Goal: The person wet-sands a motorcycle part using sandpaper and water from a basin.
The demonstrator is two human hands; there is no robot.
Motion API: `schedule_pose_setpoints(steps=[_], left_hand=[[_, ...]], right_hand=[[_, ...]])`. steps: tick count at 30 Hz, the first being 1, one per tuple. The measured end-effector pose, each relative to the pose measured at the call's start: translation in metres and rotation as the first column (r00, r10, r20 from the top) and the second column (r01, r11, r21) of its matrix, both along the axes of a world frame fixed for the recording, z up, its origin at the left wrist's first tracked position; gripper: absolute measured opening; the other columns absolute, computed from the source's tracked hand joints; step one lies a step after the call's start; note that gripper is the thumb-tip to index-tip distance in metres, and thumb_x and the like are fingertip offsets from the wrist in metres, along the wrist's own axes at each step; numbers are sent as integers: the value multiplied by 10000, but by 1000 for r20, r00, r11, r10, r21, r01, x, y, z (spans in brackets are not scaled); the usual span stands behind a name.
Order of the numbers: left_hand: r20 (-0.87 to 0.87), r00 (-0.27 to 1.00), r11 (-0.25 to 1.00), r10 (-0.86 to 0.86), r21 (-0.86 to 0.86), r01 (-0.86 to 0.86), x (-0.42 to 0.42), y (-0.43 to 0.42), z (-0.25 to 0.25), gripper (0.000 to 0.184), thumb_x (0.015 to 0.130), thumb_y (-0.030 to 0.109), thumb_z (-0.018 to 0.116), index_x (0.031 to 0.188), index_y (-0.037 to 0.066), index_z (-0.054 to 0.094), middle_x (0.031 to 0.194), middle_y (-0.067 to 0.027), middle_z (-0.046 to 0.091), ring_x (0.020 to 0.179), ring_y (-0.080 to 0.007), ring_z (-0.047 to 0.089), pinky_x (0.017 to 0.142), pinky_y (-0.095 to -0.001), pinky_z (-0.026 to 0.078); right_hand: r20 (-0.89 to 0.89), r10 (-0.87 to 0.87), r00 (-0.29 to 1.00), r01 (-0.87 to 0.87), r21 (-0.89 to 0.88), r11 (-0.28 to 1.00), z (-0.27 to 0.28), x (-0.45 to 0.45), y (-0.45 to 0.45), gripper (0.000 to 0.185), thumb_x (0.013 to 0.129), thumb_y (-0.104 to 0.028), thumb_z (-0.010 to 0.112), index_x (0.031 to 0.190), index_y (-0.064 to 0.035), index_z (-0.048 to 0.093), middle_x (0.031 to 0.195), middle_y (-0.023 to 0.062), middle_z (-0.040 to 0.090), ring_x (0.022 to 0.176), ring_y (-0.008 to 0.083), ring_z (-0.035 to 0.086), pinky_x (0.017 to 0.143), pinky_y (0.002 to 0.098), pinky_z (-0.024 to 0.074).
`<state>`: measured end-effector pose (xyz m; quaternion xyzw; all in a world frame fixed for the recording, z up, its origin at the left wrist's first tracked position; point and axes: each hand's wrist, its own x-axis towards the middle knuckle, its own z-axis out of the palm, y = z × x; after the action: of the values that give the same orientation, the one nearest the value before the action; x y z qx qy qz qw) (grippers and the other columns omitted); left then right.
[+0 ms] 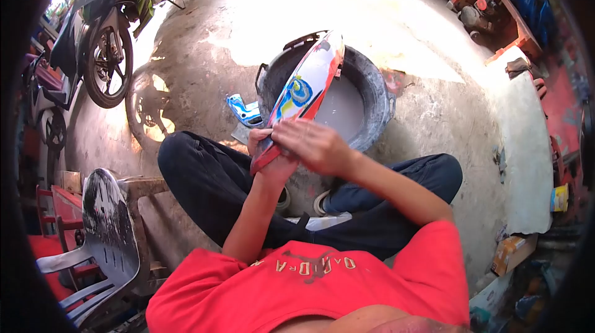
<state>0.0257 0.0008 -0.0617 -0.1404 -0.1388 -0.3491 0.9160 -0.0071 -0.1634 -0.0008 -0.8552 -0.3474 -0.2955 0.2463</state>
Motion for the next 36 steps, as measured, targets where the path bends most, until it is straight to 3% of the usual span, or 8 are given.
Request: schedule_pose_setpoints(steps=[5, 9, 13, 19, 23, 28, 33, 36], left_hand=[[-176, 981, 950, 84, 313, -25, -10, -5, 51, 822, 726, 145, 611, 1476, -85, 362, 1462, -239, 488, 1414, -322, 448, 1268, -456, 237], [-132, 991, 995, 11, 98, 2, -5, -1, 25, 831, 728, 121, 598, 1487, -97, 340, 1506, -244, 452, 1455, -342, 399, 1282, -462, 213], [-99, 990, 935, 98, 349, -58, -9, -6, 49, 830, 771, 208, 623, 1506, -54, 339, 1526, -221, 431, 1462, -307, 390, 1273, -456, 223], [-74, 996, 993, 52, 111, -43, -6, 6, 10, 780, 758, 156, 584, 1481, -53, 378, 1493, -208, 479, 1439, -311, 433, 1273, -460, 230], [-134, 989, 945, 61, 325, -15, -6, -2, 51, 803, 723, 134, 594, 1474, -53, 382, 1495, -208, 477, 1443, -314, 426, 1276, -467, 217], [-202, 976, 990, 78, 131, -52, -3, -2, 34, 873, 700, 107, 588, 1494, -117, 304, 1512, -275, 430, 1453, -395, 387, 1282, -502, 200], [-125, 990, 945, 69, 328, -24, -4, 0, 43, 845, 718, 184, 598, 1483, -74, 347, 1500, -241, 452, 1447, -357, 403, 1272, -475, 228], [-142, 984, 955, 108, 291, -62, -3, -1, 46, 861, 686, 125, 575, 1490, -78, 341, 1498, -242, 455, 1448, -359, 404, 1276, -471, 228]], right_hand=[[-115, -342, 933, 346, 24, 938, -5, 39, -28, 335, 904, -92, 614, 1224, -13, 669, 1270, 168, 698, 1184, 302, 683, 1002, 422, 554], [25, 33, 999, -32, -17, 999, 1, 1, -3, 352, 892, -60, 639, 1239, -41, 695, 1230, 165, 720, 1170, 294, 696, 1022, 415, 548], [-184, -342, 922, 362, 91, 928, -9, 51, -38, 287, 967, -55, 601, 1241, -4, 674, 1224, 201, 705, 1146, 343, 690, 995, 416, 548], [-37, 92, 995, -90, 38, 995, 7, 14, 2, 365, 898, -42, 650, 1262, -18, 657, 1263, 185, 697, 1196, 303, 677, 1031, 419, 539], [-293, -332, 897, 375, 105, 921, -5, 57, -38, 387, 883, 33, 601, 1262, -8, 663, 1265, 195, 691, 1172, 326, 677, 1025, 404, 533], [-52, 46, 998, -48, -25, 999, 12, 18, 0, 446, 856, 8, 634, 1301, -29, 650, 1293, 170, 687, 1212, 300, 665, 1048, 392, 530], [-380, -315, 870, 379, 106, 919, -1, 64, -38, 355, 876, -9, 624, 1228, -6, 674, 1263, 201, 684, 1170, 326, 676, 980, 400, 551], [-55, -141, 989, 141, 0, 990, -9, 43, -18, 422, 861, 2, 640, 1281, -28, 654, 1290, 164, 685, 1188, 315, 674, 995, 415, 550]])
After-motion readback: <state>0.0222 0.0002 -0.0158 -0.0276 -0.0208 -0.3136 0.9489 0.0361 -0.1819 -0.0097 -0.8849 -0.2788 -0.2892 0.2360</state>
